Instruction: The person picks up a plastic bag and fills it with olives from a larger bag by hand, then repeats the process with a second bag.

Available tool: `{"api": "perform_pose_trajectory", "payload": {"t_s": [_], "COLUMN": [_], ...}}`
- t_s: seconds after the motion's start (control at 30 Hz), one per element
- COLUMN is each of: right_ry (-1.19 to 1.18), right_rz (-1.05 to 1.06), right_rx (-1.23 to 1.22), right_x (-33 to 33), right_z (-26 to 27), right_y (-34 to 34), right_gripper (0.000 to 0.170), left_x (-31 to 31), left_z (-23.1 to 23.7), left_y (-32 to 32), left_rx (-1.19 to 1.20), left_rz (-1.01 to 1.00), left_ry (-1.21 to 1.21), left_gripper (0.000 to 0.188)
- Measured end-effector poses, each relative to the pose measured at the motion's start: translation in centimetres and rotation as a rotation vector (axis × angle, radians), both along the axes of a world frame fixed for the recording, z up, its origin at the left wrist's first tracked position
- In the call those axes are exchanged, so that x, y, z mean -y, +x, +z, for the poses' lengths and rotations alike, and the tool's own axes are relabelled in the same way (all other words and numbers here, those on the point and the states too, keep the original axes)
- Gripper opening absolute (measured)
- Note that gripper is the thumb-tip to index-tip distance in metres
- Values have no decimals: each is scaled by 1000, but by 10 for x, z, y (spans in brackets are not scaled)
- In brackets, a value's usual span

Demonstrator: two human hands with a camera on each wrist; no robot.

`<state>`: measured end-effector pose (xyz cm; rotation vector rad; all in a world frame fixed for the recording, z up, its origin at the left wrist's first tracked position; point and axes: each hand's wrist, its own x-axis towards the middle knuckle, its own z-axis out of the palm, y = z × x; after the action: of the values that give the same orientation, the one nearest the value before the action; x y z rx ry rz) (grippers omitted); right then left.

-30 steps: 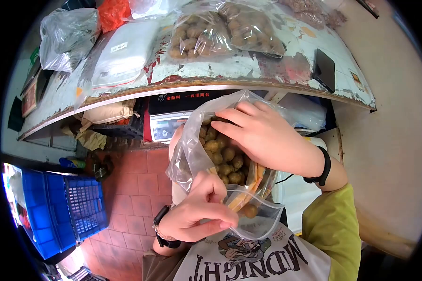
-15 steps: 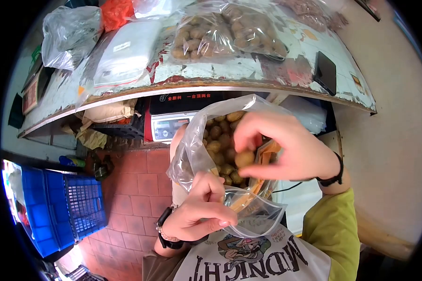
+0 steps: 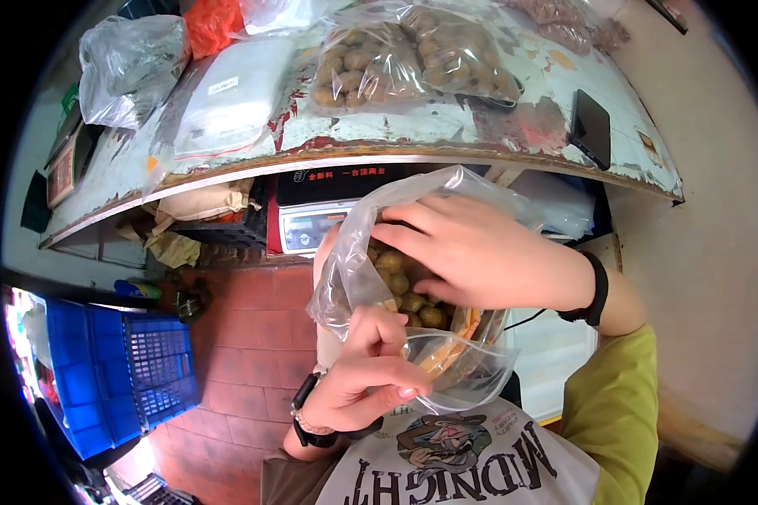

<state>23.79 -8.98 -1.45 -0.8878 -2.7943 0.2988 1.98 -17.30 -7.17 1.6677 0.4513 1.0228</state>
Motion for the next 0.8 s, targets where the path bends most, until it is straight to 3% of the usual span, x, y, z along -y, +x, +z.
{"api": "perform_pose_trajectory", "payload": {"t_s": [0.1,0.13,0.37,0.57,0.8], "right_ry": [60,-15,-130,-144,-292], "right_rz": [170,186,174,193,204], "right_rx": [-139,-154,-175,-135,-146], "right_x": [-4,-3,-4,0,-1], "right_z": [-7,-5,-9,1,-10], "right_y": [-11,-11,-11,-14,-10], "right_gripper": [58,61,66,57,40], "left_x": [2,2,6,6,2], "left_z": [0,0,0,-1,4], "left_y": [0,0,0,0,-2], "left_rx": [-11,-17,5,36,-64], "left_rz": [20,26,49,12,-4], "left_ry": [13,9,-22,-97,10], "left_gripper": [8,9,8,6,7]}}
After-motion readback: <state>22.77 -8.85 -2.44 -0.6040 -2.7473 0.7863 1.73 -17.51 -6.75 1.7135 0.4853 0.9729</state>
